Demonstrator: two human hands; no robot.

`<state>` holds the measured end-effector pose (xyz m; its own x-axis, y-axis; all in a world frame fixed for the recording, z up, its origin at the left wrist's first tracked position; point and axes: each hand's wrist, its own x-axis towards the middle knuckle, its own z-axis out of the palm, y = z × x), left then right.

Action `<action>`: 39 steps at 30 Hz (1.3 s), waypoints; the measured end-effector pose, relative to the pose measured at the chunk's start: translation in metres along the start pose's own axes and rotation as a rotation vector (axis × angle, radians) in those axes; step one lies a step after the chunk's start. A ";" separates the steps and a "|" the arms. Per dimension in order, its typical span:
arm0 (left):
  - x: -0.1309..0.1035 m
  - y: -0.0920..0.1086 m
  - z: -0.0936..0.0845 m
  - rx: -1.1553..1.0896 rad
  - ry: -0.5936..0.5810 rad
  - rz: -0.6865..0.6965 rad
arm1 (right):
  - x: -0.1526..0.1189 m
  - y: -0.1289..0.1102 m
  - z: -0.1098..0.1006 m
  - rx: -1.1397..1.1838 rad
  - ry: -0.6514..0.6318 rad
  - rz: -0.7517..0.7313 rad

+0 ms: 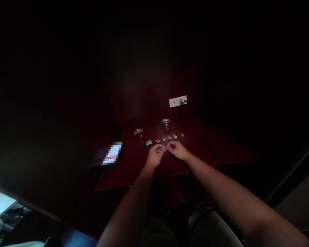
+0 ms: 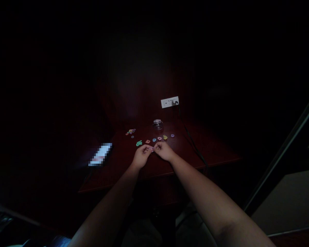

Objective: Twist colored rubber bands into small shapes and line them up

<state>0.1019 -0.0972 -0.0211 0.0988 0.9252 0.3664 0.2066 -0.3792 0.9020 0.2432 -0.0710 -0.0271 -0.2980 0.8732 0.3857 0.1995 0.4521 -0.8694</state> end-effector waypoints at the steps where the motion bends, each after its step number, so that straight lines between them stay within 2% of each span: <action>1: 0.000 0.001 0.000 -0.004 0.014 -0.011 | 0.000 0.001 0.000 0.013 0.004 0.008; 6: 0.002 -0.002 -0.001 -0.062 0.056 -0.079 | 0.001 0.002 -0.002 0.121 0.009 0.049; 15: 0.005 -0.009 -0.002 -0.053 0.056 -0.065 | 0.002 0.003 0.000 0.294 0.045 0.099; 21: 0.006 -0.010 -0.003 -0.071 0.087 -0.073 | -0.002 -0.002 -0.005 0.490 -0.095 0.044; 29: 0.006 -0.010 -0.003 -0.095 0.051 -0.119 | 0.000 0.001 -0.004 0.357 -0.108 0.025; 33: 0.006 -0.009 -0.003 -0.083 0.067 -0.145 | 0.001 0.004 -0.003 0.338 -0.086 0.079; 39: 0.005 -0.008 -0.004 -0.052 0.093 -0.099 | 0.000 0.001 -0.004 0.284 -0.025 0.099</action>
<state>0.0966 -0.0894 -0.0256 -0.0109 0.9561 0.2927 0.1602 -0.2873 0.9443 0.2468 -0.0695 -0.0269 -0.3136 0.9042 0.2901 -0.0389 0.2930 -0.9553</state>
